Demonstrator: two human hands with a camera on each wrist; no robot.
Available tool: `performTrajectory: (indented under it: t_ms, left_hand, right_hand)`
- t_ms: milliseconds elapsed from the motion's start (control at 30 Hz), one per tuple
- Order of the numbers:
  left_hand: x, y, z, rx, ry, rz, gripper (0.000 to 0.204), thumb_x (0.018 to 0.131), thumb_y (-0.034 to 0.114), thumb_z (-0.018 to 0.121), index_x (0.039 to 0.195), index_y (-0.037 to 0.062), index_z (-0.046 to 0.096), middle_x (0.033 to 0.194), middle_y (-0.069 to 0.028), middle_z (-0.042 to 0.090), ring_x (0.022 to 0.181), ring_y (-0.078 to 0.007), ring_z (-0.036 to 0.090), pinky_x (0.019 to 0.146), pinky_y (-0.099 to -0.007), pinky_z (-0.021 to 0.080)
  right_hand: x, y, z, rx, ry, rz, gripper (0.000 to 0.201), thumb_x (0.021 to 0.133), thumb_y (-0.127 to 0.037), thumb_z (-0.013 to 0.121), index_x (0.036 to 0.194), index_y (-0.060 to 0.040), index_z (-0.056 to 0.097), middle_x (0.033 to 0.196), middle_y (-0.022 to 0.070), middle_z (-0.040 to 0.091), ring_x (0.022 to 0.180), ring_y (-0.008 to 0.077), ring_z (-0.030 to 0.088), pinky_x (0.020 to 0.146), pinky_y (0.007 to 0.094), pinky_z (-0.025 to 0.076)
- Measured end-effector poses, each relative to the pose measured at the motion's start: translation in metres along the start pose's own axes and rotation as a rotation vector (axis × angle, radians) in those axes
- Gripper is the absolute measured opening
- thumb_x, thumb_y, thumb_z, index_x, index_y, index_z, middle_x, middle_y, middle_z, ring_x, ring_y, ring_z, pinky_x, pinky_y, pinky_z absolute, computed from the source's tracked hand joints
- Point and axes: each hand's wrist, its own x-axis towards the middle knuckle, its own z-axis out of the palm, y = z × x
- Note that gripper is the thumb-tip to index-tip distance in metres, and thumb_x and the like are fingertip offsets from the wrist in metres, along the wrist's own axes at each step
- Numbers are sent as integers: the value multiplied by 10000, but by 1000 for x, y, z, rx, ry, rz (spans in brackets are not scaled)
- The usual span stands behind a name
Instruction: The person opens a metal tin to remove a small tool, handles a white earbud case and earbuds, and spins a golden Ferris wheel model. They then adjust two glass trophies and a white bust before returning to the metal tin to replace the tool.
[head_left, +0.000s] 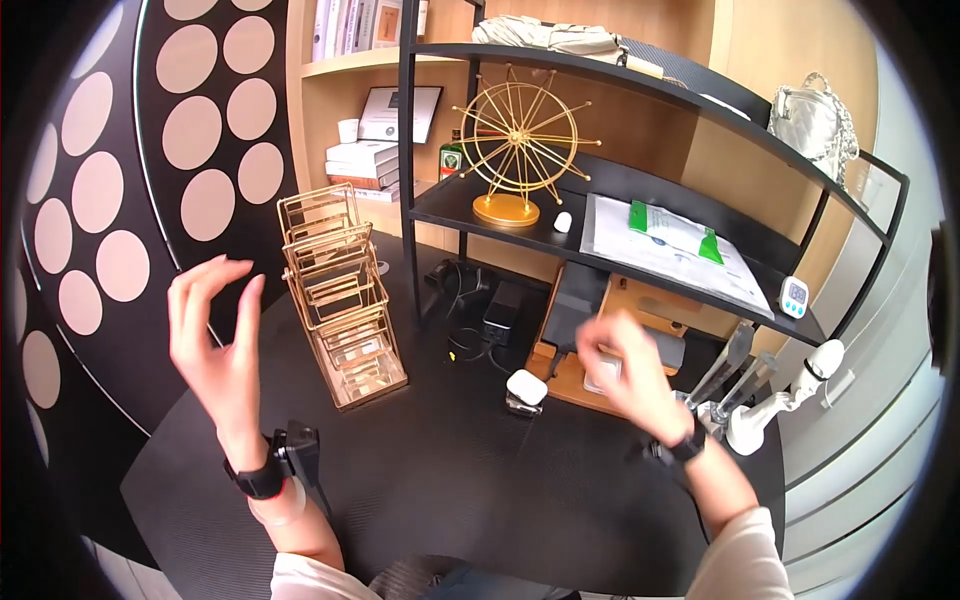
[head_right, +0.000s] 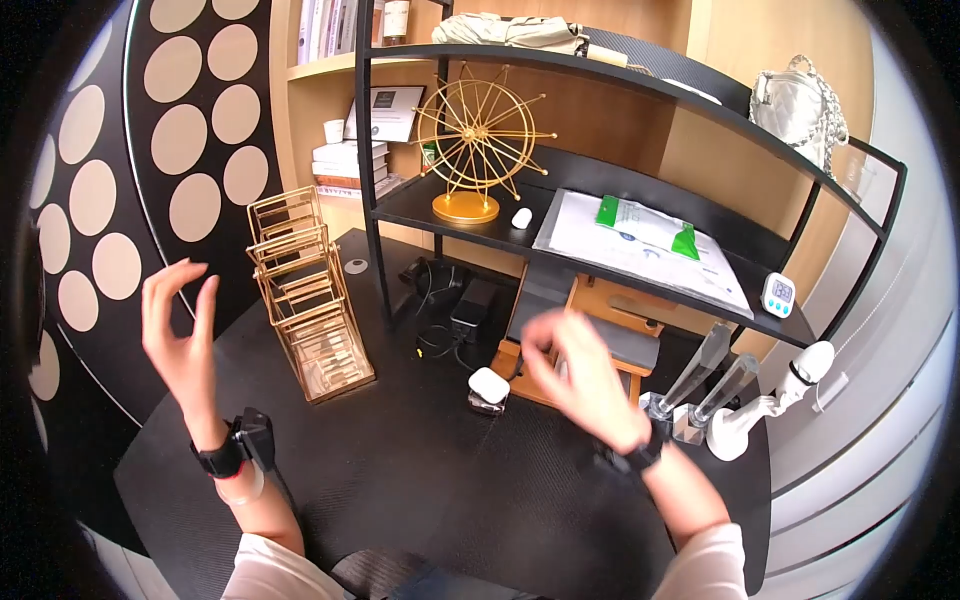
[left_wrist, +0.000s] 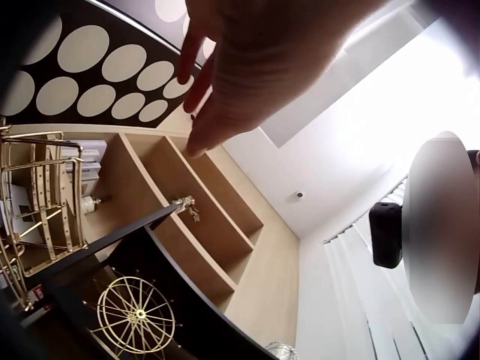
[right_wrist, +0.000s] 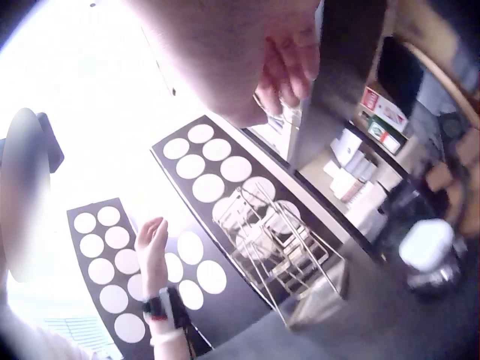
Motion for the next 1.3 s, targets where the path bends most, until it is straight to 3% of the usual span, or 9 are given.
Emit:
performTrajectory:
  t_ms: [133, 300, 367, 467, 633, 900, 1067, 1167, 1300]
  left_hand:
    - [-2, 0, -19, -90, 124, 86, 180, 800, -122, 695, 933, -15, 641, 933, -85, 632, 912, -197, 605, 839, -290, 470]
    - [-5, -4, -37, -133, 232, 108, 256, 763, -172, 671, 944, 1, 619, 892, -91, 599, 841, -219, 573, 757, -323, 472]
    - [-10, -9, -42, -156, 271, 47, 253, 789, -147, 659, 974, 18, 612, 878, -75, 580, 847, -207, 551, 746, -312, 457]
    - [-11, -14, -46, -170, 269, 17, 245, 803, -132, 654, 987, 23, 609, 881, -70, 579, 839, -204, 545, 736, -306, 450]
    - [-8, -10, -43, -242, 208, 7, 234, 815, -125, 637, 995, 23, 606, 889, -71, 579, 824, -190, 531, 722, -298, 438]
    - [-6, -3, -49, -507, 341, 47, 195, 973, 53, 495, 1145, 17, 579, 768, -50, 541, 732, -116, 494, 699, -248, 412]
    - [-10, 14, -42, -512, 391, -83, 292, 924, 123, 486, 1179, -20, 498, 587, -35, 505, 592, -134, 468, 738, -315, 416]
    - [-11, 21, -30, -557, 250, -64, 253, 930, 128, 493, 1133, -21, 507, 583, -47, 519, 577, -130, 495, 677, -269, 418]
    - [-23, 48, -8, -723, -85, -100, 231, 878, 43, 588, 1095, -26, 552, 757, -66, 599, 655, -138, 539, 664, -274, 430]
  right_hand:
    - [97, 59, 25, -306, 462, 84, 697, 845, -374, 741, 1301, 69, 456, 1207, 240, 533, 1129, 350, 534, 951, 417, 445]
    - [175, 88, 10, -452, 530, 380, 1015, 738, -675, 713, 1358, 75, 425, 1312, 269, 491, 1218, 380, 488, 1025, 463, 388]
    - [192, 94, 7, -284, 504, 371, 1004, 751, -687, 697, 1348, 78, 440, 1308, 271, 524, 1215, 355, 531, 1030, 448, 407]
    - [211, 101, 4, 311, 289, 368, 755, 829, -453, 766, 1281, 88, 495, 1171, 208, 664, 1108, 233, 633, 975, 334, 482]
    - [208, 77, 5, 388, 261, 534, 479, 871, -314, 758, 1196, -8, 587, 1122, 74, 679, 1049, 121, 640, 907, 259, 508]
    - [193, 42, -9, 462, 228, 522, 275, 862, -165, 731, 1063, -4, 635, 952, 58, 704, 875, 126, 691, 776, 258, 577]
    - [124, 4, -33, 557, 258, 392, 212, 887, -88, 661, 1065, 16, 608, 981, 109, 692, 917, 201, 703, 828, 302, 584]
    - [55, -20, -44, 628, 315, 462, 250, 853, -15, 650, 1088, 28, 576, 1033, 118, 652, 945, 247, 698, 855, 376, 593]
    - [-42, -29, -51, 446, 245, 573, 206, 787, 7, 679, 967, -11, 581, 884, 23, 663, 889, 150, 689, 792, 292, 567]
